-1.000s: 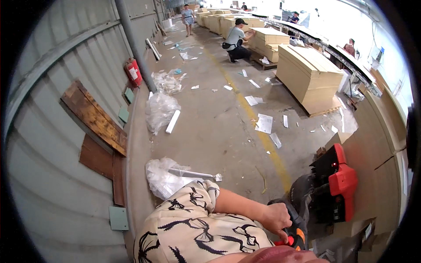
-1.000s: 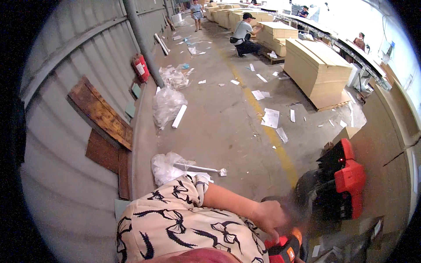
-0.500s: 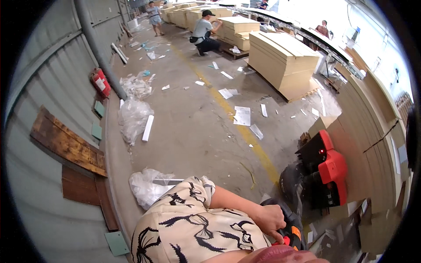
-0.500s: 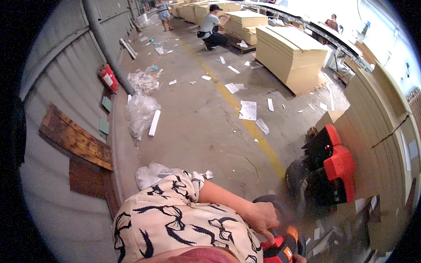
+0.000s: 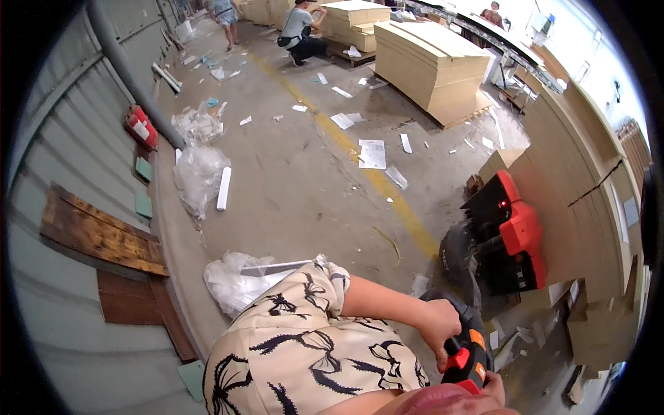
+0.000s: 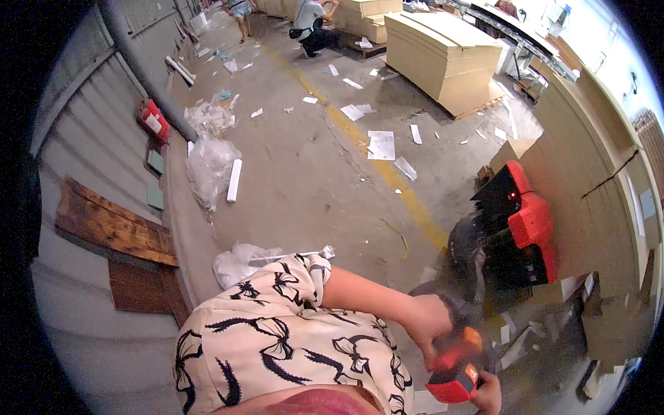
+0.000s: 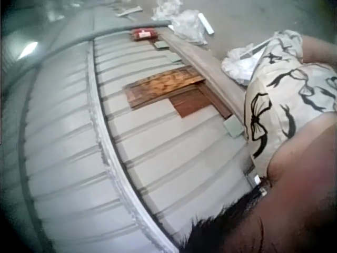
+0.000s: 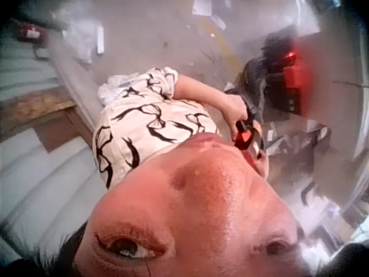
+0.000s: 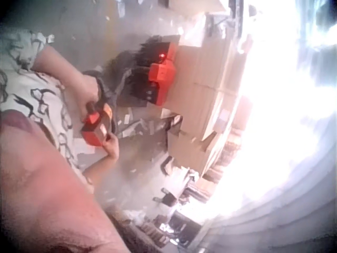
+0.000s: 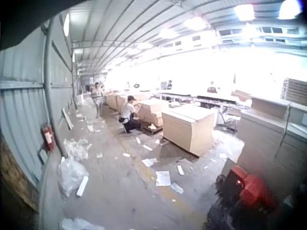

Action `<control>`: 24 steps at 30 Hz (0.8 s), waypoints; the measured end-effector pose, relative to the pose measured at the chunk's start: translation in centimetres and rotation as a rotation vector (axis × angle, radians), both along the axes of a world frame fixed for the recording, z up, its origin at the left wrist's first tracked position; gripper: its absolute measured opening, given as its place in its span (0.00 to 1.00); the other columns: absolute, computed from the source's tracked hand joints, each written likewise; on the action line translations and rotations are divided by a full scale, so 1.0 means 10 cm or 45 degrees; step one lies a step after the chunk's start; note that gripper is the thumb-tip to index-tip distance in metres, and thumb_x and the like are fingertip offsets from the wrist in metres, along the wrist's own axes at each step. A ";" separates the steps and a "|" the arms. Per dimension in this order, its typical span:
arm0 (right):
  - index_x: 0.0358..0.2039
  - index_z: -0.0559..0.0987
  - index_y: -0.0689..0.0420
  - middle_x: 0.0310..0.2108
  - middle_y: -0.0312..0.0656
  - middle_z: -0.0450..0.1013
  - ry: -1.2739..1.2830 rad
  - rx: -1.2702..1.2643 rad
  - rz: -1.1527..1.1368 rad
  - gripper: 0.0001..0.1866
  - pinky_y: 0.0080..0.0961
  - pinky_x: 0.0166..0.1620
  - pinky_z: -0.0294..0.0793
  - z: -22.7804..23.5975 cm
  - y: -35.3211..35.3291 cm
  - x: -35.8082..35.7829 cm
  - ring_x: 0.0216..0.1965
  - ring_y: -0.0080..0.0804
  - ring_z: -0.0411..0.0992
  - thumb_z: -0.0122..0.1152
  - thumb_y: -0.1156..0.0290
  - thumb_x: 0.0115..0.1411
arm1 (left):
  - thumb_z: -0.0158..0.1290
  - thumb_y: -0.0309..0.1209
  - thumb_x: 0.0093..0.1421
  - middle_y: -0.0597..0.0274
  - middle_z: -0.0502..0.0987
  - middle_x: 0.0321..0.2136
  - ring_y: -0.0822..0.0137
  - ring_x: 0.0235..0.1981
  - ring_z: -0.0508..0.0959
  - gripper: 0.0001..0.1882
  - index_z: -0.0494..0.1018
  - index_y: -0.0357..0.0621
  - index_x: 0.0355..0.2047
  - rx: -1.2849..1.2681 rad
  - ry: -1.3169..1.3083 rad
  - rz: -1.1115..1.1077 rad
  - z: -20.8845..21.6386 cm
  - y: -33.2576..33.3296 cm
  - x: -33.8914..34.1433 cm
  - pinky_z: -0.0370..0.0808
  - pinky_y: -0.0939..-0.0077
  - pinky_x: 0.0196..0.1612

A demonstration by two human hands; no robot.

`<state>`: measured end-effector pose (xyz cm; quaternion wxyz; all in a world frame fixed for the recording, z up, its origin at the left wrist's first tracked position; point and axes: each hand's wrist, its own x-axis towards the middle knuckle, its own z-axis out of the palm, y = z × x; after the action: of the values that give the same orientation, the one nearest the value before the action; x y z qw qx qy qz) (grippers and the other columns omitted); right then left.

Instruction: The person operates an electric pallet jack by gripping and steering its control handle to maneuver stacks of wooden panels across the factory floor.

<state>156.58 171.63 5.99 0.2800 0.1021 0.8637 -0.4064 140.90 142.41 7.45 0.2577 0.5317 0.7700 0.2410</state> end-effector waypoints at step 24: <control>0.28 0.78 0.66 0.23 0.28 0.72 0.130 -0.165 -0.120 0.17 0.17 0.29 0.67 0.03 -0.25 0.09 0.26 0.13 0.65 0.72 0.67 0.42 | 0.56 0.73 0.27 0.53 0.77 0.22 0.54 0.29 0.78 0.43 0.76 0.41 0.23 -0.045 0.118 0.097 -0.16 -0.05 0.19 0.73 0.66 0.33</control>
<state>157.48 169.13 6.25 0.2223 0.1036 0.8430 -0.4787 142.76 141.96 5.89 0.2218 0.5081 0.8048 0.2122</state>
